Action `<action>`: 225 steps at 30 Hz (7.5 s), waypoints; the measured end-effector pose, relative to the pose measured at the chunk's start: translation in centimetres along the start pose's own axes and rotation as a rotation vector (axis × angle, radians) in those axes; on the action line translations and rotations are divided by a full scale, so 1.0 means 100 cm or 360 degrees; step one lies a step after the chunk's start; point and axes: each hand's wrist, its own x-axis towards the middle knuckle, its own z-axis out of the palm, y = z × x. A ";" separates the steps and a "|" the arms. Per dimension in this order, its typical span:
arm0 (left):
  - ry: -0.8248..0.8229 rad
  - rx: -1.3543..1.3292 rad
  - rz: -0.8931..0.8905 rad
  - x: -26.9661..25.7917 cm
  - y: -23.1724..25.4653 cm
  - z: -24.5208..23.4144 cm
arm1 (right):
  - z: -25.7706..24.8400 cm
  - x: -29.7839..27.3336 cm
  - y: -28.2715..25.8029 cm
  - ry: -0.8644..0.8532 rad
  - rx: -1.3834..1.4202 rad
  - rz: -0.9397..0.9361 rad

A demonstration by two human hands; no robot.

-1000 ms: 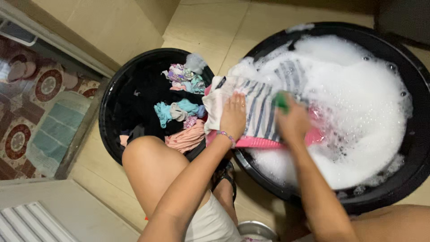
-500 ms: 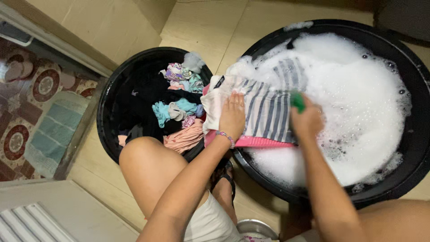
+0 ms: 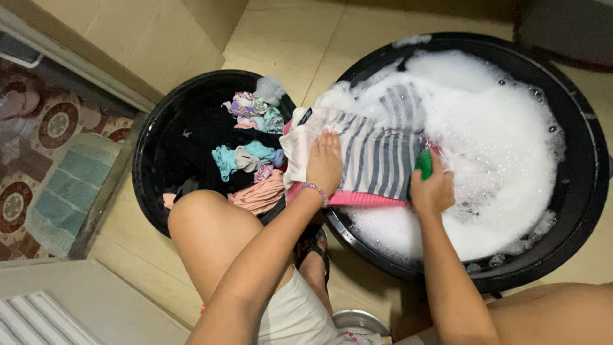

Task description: The person scrubs a striped garment on a pink washboard using a green brush, then rinses it in a black basin filled with soapy water. They repeat the scrubbing and rinsing process on different sections of the garment.

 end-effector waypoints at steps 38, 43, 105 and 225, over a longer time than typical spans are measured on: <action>0.0446 -0.1511 -0.0970 0.058 -0.159 0.038 | -0.053 0.108 0.051 -0.0837 0.1558 0.0973; 0.0162 -0.2969 -0.0943 0.101 -0.162 -0.050 | -0.134 0.151 0.013 -0.0478 0.1634 0.0469; -0.0068 -0.1886 -0.0867 0.024 0.003 0.003 | 0.039 -0.020 -0.011 -0.0104 -0.0022 -0.0589; 0.0382 -0.1836 -0.1365 -0.002 -0.080 -0.049 | 0.039 -0.008 0.021 -0.0119 -0.0204 0.0080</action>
